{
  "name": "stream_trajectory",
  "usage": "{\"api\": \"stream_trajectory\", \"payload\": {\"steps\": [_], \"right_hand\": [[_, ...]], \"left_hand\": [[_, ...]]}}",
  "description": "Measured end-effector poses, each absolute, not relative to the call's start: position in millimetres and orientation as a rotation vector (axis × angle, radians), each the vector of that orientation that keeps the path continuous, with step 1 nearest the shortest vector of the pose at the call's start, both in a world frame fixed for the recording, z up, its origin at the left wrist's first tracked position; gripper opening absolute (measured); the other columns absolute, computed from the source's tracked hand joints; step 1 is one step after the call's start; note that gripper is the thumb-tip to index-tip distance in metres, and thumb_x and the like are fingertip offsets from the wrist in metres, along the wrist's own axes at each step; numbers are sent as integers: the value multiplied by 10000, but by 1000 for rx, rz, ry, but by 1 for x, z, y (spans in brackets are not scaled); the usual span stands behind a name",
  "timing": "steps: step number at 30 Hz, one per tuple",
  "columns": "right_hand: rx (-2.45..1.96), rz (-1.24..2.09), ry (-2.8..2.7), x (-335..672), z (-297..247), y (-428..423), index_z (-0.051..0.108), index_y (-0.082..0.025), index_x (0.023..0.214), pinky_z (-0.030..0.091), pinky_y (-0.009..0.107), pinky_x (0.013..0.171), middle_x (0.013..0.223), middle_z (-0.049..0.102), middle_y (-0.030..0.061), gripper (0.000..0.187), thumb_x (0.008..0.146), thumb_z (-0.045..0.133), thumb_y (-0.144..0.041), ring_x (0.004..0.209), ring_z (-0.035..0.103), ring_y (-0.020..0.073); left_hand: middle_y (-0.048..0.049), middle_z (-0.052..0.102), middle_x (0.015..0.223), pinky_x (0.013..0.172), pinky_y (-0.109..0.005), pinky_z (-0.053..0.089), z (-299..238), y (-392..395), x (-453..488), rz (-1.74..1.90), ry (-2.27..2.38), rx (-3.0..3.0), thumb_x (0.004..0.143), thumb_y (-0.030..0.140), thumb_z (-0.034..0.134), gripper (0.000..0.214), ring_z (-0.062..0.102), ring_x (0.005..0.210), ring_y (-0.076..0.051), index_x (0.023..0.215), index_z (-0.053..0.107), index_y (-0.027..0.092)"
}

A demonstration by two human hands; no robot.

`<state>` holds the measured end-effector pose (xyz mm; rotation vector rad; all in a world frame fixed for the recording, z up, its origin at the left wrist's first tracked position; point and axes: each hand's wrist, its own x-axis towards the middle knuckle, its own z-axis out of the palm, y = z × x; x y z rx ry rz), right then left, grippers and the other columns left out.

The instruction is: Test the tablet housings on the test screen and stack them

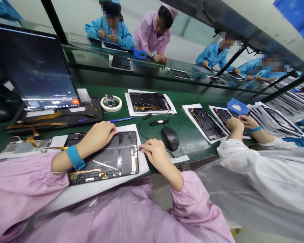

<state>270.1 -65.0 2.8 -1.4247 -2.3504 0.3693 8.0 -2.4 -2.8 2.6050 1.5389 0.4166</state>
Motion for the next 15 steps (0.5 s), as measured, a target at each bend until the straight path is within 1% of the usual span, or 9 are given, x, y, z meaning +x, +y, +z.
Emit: {"api": "stream_trajectory", "payload": {"steps": [2,7,9,11,15], "right_hand": [[-1404,423,-2325,270,2,-65,724,-235,965,416,360,772,867,670,42,155,884,594,-208,845,569,191],[-1365,782,-2003,267,2,-67,724,-203,931,473,331,801,894,690,46,136,867,604,-201,863,626,177],[-1360,857,-1911,265,3,-71,721,-201,935,488,319,797,907,692,46,131,858,616,-215,864,639,174],[-1352,832,-1920,263,4,-75,718,-202,935,496,316,790,904,694,46,130,859,614,-220,860,640,174],[-1316,610,-2129,260,8,-87,690,-199,965,502,334,783,895,690,55,149,897,558,-218,855,628,182]], "left_hand": [[-98,622,870,762,-360,393,-2,-3,8,423,1535,2603,930,296,431,228,548,852,-242,834,587,160],[-75,631,847,752,-350,402,1,-3,7,530,1521,2515,924,345,452,251,549,839,-232,822,595,166],[-59,638,823,749,-341,408,3,-2,6,570,1481,2456,923,367,448,273,557,813,-220,815,605,171],[-55,645,820,746,-329,417,5,0,5,595,1414,2394,928,391,422,319,568,799,-208,805,621,174],[-65,652,852,703,-303,427,9,1,4,600,1324,2281,924,427,396,364,582,794,-202,817,629,169]]}}
